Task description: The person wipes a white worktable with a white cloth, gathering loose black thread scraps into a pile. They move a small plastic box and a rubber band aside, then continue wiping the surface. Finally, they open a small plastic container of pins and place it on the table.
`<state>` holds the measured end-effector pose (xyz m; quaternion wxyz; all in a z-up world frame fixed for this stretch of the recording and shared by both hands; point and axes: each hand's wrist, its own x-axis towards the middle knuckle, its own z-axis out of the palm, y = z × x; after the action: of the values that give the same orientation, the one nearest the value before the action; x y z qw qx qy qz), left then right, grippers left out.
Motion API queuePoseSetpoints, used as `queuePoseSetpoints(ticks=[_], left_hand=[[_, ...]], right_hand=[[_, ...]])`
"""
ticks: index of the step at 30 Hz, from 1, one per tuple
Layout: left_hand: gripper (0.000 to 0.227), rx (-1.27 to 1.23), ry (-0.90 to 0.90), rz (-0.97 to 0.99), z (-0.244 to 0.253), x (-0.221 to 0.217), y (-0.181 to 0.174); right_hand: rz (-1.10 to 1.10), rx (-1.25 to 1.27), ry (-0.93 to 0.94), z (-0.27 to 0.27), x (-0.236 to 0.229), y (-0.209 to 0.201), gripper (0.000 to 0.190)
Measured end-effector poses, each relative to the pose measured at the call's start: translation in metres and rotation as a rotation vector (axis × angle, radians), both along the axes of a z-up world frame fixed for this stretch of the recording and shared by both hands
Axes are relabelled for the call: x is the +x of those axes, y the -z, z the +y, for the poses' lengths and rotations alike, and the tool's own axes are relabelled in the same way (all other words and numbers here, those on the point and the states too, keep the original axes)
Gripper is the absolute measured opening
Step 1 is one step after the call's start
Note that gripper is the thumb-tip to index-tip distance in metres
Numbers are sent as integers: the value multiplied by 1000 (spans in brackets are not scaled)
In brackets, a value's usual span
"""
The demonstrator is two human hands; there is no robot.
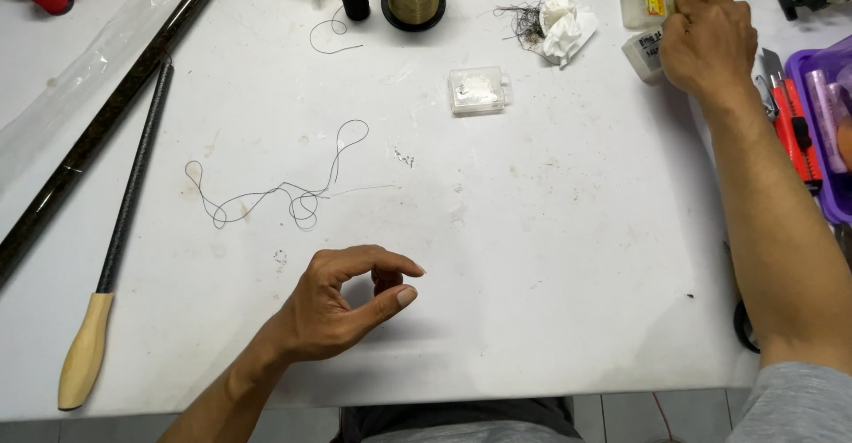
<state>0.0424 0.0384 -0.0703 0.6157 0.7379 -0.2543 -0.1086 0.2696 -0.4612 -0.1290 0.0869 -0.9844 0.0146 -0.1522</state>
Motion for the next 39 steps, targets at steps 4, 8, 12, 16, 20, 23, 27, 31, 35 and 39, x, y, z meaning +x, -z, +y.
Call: queuePoseSetpoints(ticks=[4,8,12,16,20,23,27,31,35,39], left_hand=[[15,-6,4,-21,0,0,-1],[15,-6,-3,-9,1,0,-1],[15,-15,2,-21,0,-1,-2],[17,-31,1,-35,0,0,0],[16,7,-40,-24,0,1,4],[17,22,-58,-19,-1,2,5],[16,47,-75,-95,-11,2,3],[18,148,-87,-287,-28,0,13],[31,315,-75,-430,-47,7,24],[62,460,-46,-471,-62,15,24]], right_hand=[[-3,7,-35,4,-4,-7,51],[-95,8,-81,7,-24,-13,40],[-54,-7,-63,23,-53,-18,39],[68,30,50,35,-64,-16,48],[58,93,59,39,-64,-17,48],[61,136,78,51,-77,-24,45],[63,161,-76,88,-123,-34,42],[-81,22,-257,126,-177,-16,56],[-153,-59,-375,177,-213,-18,57],[65,60,-445,184,-215,-26,60]])
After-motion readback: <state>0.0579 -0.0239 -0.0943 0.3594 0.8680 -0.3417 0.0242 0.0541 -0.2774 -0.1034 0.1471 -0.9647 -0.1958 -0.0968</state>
